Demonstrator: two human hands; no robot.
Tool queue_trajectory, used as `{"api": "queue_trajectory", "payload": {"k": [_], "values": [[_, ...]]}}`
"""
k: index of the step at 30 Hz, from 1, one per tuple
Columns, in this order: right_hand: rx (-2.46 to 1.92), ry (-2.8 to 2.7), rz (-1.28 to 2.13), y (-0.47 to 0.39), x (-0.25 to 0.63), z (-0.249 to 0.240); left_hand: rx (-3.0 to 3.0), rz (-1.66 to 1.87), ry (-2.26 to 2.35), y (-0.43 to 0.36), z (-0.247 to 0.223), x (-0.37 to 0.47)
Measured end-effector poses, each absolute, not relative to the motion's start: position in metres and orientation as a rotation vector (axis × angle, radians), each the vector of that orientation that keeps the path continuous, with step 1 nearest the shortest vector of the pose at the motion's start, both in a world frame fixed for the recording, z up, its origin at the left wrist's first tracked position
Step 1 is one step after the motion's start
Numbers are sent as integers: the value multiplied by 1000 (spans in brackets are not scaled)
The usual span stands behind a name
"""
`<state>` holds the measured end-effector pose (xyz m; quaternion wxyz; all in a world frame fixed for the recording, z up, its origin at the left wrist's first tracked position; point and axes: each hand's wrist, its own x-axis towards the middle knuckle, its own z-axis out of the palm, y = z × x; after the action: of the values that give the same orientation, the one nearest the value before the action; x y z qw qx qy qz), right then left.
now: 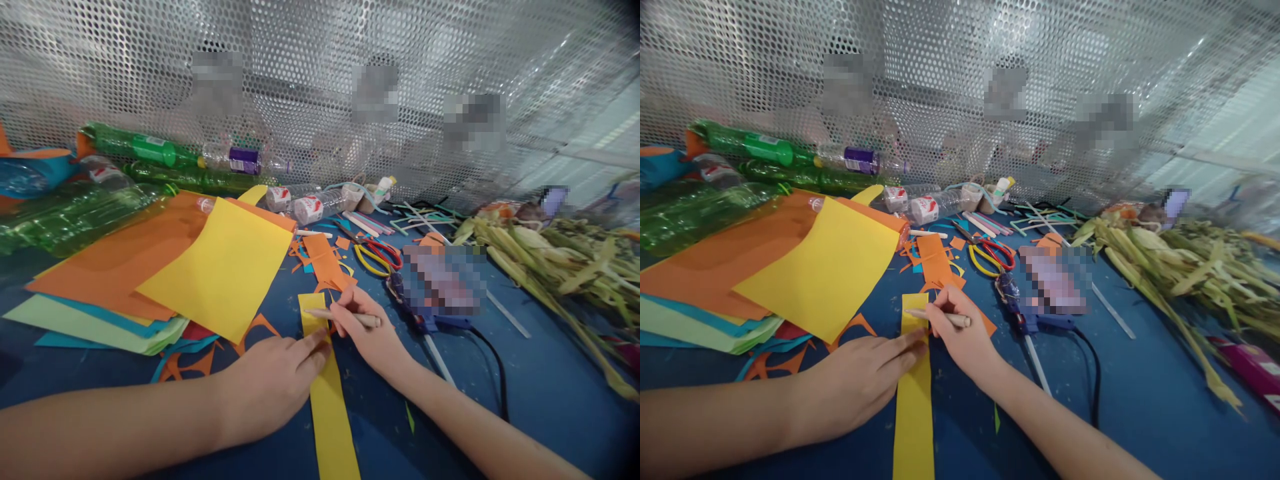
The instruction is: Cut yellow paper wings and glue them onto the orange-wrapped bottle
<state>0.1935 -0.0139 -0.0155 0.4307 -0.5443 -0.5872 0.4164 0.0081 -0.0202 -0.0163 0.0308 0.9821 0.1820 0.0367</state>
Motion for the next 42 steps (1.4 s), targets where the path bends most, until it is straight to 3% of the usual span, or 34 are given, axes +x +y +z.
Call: {"api": "queue_trajectory", "payload": {"k": [23, 31, 42], "values": [[-1383, -1499, 1055, -14, 194, -15, 3011, 153, 558, -20, -15, 8], [-1416, -1238, 829, -16, 206, -16, 3035, 70, 540, -20, -20, 7], [-1481, -1290, 817, -13, 211, -17, 3001, 34, 546, -18, -18, 8]]}}
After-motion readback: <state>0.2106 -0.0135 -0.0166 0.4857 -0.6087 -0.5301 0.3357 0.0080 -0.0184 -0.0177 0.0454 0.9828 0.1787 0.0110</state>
